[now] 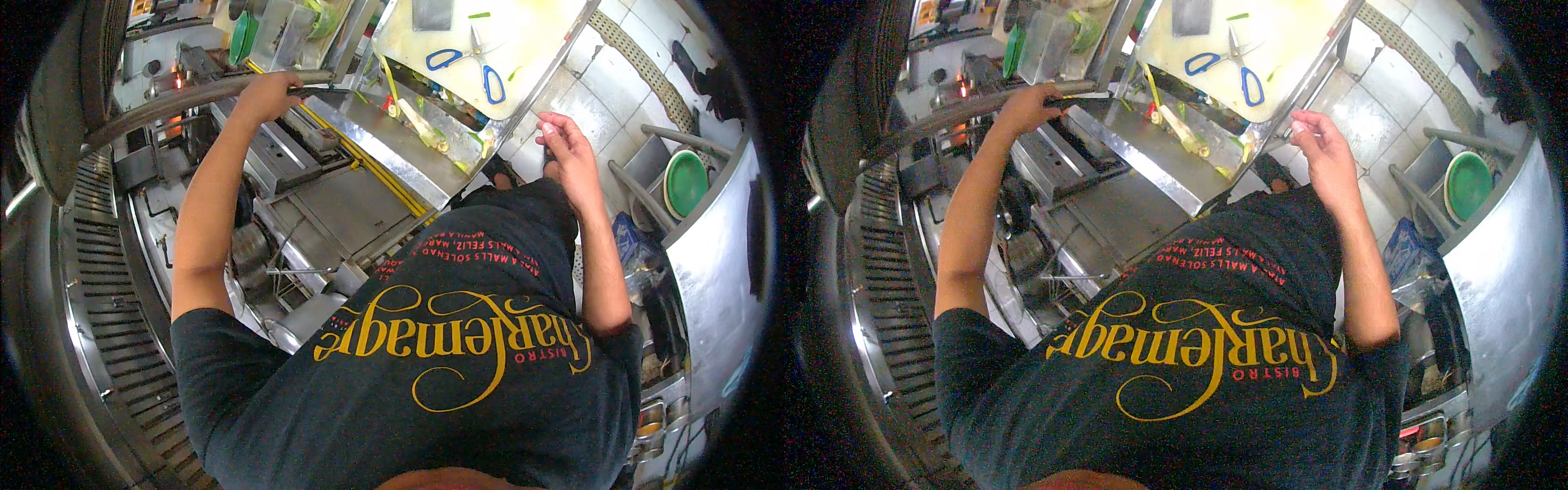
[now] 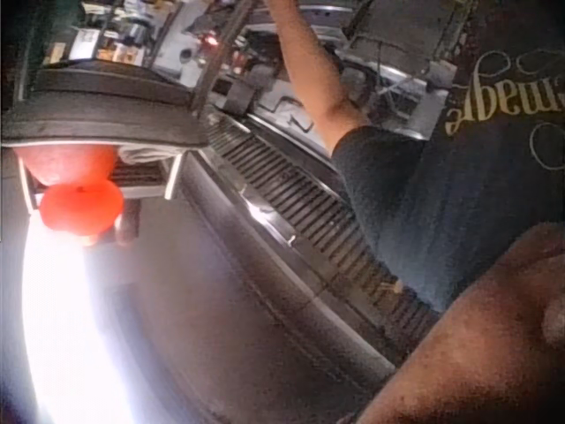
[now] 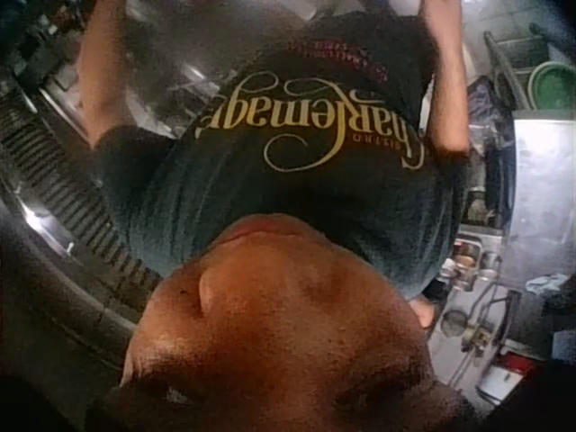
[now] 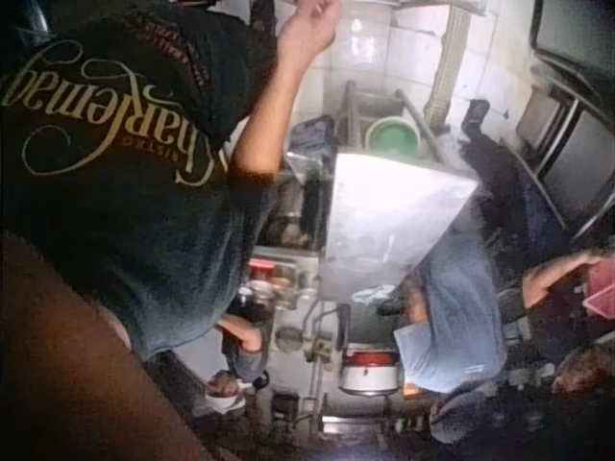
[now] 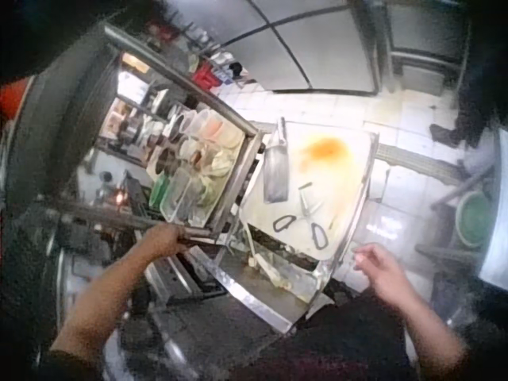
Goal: The person uses scissors to cut the tip of a black lighter, then repeatedly inserts and removes the lighter's nozzle to adjust or clear it. The person works at a stainless steel counter in a commercial kitchen, handling the lighter and scissors throughout.
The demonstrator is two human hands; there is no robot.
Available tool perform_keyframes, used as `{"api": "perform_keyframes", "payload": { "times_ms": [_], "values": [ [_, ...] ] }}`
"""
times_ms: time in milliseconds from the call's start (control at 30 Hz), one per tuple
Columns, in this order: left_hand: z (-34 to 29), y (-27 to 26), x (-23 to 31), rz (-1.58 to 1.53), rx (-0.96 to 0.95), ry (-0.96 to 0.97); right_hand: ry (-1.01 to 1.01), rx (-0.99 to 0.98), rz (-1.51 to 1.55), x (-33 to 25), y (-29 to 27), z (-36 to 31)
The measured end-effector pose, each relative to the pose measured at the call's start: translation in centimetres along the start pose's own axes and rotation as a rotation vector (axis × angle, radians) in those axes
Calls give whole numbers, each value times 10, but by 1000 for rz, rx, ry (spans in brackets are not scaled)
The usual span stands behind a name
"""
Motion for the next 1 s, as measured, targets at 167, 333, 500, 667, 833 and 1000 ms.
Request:
{"api": "perform_keyframes", "payload": {
  "times_ms": [167,333,500,667,833,1000],
  "values": [
    [-3,2,2,-9,1,20,2,-20,-31,-3,6,4],
    [-10,14,-8,-39,116,-67,-6,-39,-43,-3,8,4],
    [-37,5,1,-177,270,-57,72,-87,-133,-13,26,-5],
    [-97,-18,82,-1107,275,-57,-73,-335,-123,-37,68,-11],
    [-133,29,126,-1887,117,262,-201,-355,224,-80,94,-30],
    [-136,61,165,-2169,-7,396,-388,-268,346,-105,88,-51]
  ]
}}
Point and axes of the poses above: each hand's wrist, its own z-axis towards the middle knuckle, its own y-axis out of the palm, x = y × z, the point moved 2 cm from there along z, towards the middle knuckle, and after that the axes turned 1 degree about y, right-handed, at the moved point
